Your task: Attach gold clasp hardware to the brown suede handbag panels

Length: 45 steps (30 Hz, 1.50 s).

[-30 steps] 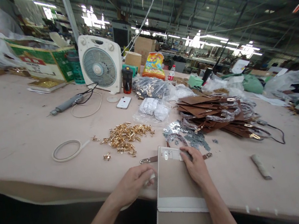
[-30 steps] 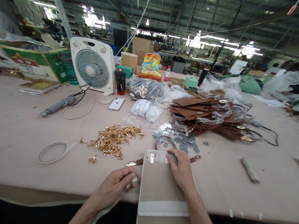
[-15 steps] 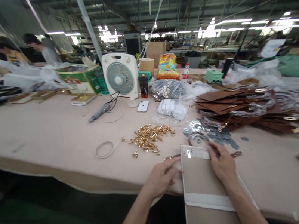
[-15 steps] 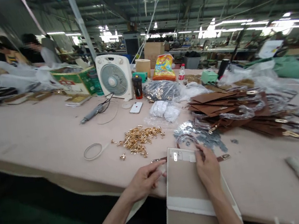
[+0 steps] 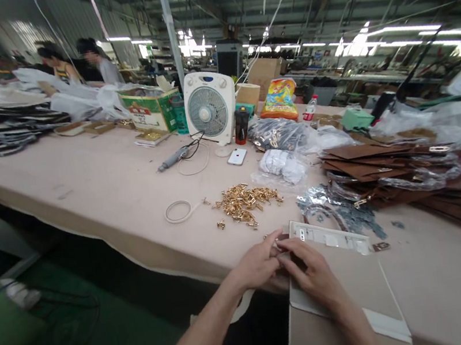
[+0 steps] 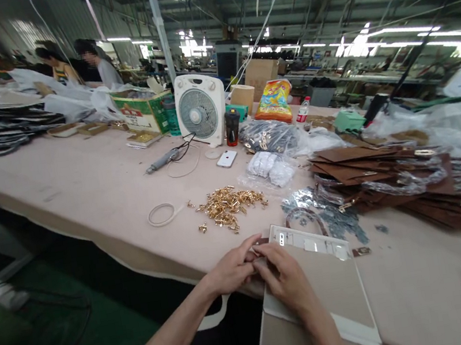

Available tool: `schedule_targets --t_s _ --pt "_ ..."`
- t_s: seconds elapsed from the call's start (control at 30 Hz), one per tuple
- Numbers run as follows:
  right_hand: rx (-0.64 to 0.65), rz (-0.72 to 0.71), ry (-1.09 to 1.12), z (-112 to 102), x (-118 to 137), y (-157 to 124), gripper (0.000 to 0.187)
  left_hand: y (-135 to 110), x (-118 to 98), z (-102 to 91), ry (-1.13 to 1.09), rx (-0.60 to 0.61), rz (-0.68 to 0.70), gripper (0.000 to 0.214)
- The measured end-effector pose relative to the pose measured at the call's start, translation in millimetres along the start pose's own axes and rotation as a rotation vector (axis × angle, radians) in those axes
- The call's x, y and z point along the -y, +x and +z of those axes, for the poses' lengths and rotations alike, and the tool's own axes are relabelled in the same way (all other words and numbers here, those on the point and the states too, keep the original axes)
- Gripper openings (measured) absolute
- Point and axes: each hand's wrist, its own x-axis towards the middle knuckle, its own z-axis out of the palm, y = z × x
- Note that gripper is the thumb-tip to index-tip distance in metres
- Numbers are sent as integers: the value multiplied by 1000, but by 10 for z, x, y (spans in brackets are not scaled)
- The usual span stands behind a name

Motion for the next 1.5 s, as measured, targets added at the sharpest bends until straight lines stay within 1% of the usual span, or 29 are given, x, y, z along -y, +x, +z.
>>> schedule_targets --t_s 0.13,0.27,0.43,0.6,0.73,0.83,0.9,0.97,1.07,1.13,1.2,1.23,1.3,1.33,1.37,1.4,1.43,1.5 --pt "-14 -12 6 35 -48 -34 21 3 -31 -22 102 -4 50 75" --pt "-32 -23 -10 29 -86 -52 17 18 -24 4 182 -52 67 66" --pt "-77 -65 -20 19 -126 -60 20 0 28 48 98 -102 59 51" --pt "-130 -41 -26 0 -139 -84 16 -19 52 51 5 -127 75 30" --pt "-110 -28 -21 -12 -109 -80 13 -18 50 65 26 -152 70 30" --pt "-90 -5 -33 -23 -89 -72 12 -6 39 84 38 -168 40 30" --pt "-83 11 -43 -28 -84 -71 11 14 30 97 43 -190 13 29" --pt "-90 9 -49 -28 -79 -78 11 45 25 109 44 -217 18 27" --pt "-129 -49 -55 -11 -60 -106 12 106 32 122 23 -258 71 26" --pt "-155 -110 -37 -1 -51 -132 13 148 41 126 4 -310 75 27" --pt "-236 -123 8 -19 -71 -155 12 176 44 129 -4 -365 61 28" --pt "-314 -92 39 -46 -97 -160 11 181 42 131 0 -375 60 28" --pt "-498 34 87 -144 -178 -149 9 170 33 141 26 -353 84 28" --pt "-569 107 85 -208 -227 -130 9 154 28 148 46 -328 107 27" --pt "-602 170 61 -277 -279 -104 12 134 23 157 71 -297 129 26" --pt "-597 218 20 -343 -328 -72 16 112 19 167 103 -269 149 26" --pt "-563 249 -27 -400 -373 -37 19 91 17 177 140 -247 164 26" --pt "-467 282 -92 -474 -441 32 24 56 17 193 230 -223 175 26"
